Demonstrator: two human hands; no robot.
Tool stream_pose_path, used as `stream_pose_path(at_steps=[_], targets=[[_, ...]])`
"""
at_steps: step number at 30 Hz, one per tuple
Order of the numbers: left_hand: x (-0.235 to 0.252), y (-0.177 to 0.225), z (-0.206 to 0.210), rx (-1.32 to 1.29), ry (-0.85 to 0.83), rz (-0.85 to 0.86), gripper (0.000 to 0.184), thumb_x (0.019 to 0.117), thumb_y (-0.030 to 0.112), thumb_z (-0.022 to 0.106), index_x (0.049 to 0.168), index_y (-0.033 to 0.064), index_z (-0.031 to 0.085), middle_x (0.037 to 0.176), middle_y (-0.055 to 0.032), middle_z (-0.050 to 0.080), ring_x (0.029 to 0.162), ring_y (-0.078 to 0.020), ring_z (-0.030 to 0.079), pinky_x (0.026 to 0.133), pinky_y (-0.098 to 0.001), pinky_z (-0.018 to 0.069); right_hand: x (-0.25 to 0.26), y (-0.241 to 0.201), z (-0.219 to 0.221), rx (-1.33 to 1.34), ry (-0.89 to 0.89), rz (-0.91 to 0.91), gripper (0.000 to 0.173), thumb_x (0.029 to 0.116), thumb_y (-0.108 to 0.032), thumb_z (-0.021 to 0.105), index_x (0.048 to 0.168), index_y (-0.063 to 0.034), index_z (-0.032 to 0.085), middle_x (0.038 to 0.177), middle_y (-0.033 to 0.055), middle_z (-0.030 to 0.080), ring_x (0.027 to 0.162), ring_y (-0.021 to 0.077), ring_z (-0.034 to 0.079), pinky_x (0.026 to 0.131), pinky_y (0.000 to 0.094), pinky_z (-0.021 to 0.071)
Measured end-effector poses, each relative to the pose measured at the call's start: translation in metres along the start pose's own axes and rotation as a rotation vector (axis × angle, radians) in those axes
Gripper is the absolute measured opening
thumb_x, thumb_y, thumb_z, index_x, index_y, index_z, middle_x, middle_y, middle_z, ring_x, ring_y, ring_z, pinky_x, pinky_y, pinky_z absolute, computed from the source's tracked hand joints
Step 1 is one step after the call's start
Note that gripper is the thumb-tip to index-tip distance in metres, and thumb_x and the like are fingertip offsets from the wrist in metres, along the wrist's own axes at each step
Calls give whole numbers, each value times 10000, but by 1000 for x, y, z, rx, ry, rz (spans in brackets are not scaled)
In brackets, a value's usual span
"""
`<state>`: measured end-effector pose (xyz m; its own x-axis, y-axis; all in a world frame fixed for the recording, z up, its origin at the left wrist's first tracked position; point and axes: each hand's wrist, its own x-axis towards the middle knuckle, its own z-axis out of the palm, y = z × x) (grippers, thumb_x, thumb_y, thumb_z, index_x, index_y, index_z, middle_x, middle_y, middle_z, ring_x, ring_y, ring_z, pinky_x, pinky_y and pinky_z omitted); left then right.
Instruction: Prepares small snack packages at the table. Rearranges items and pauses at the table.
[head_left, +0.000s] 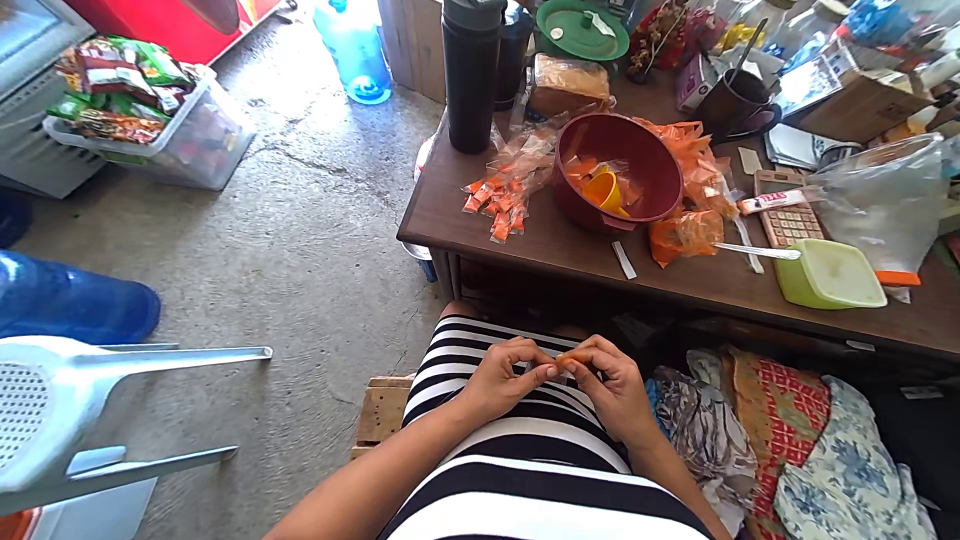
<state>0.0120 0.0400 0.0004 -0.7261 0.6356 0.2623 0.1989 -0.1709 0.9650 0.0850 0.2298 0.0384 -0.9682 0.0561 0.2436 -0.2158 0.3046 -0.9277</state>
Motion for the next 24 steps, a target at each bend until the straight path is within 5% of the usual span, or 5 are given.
stream_pose_path(at_steps=[3, 12, 19, 24], targets=[[-1, -1, 1, 5, -1, 5, 218, 985, 155, 662, 915, -38, 735, 901, -41, 721, 943, -22, 635, 889, -193, 495, -1, 2, -1, -5, -22, 3, 194, 999, -154, 637, 1062, -20, 762, 969, 0, 650, 777, -63, 576, 676, 73, 500], [0, 0, 2, 29, -43, 41, 218, 977, 152, 668, 906, -44, 731, 879, -60, 711, 921, -44, 622, 868, -205, 476, -3, 4, 13, -58, 192, 11, 278, 846, -259, 818, 715, -83, 647, 755, -70, 539, 650, -91, 484, 580, 43, 417], [-1, 1, -1, 27, 18, -5, 203, 979, 141, 663, 909, -36, 734, 884, -39, 713, 919, -16, 635, 865, -180, 501, -2, 6, -1, 115, -16, 45, 156, 978, -198, 685, 971, -68, 772, 913, -40, 658, 735, -59, 582, 641, 86, 506], [-2, 1, -2, 17, 42, -16, 210, 983, 151, 665, 922, -35, 741, 895, -33, 721, 920, -8, 640, 867, -180, 506, -3, 5, -7, 53, -34, 38, 148, 961, -132, 685, 1035, -46, 780, 950, -18, 664, 776, -50, 592, 681, 87, 514]])
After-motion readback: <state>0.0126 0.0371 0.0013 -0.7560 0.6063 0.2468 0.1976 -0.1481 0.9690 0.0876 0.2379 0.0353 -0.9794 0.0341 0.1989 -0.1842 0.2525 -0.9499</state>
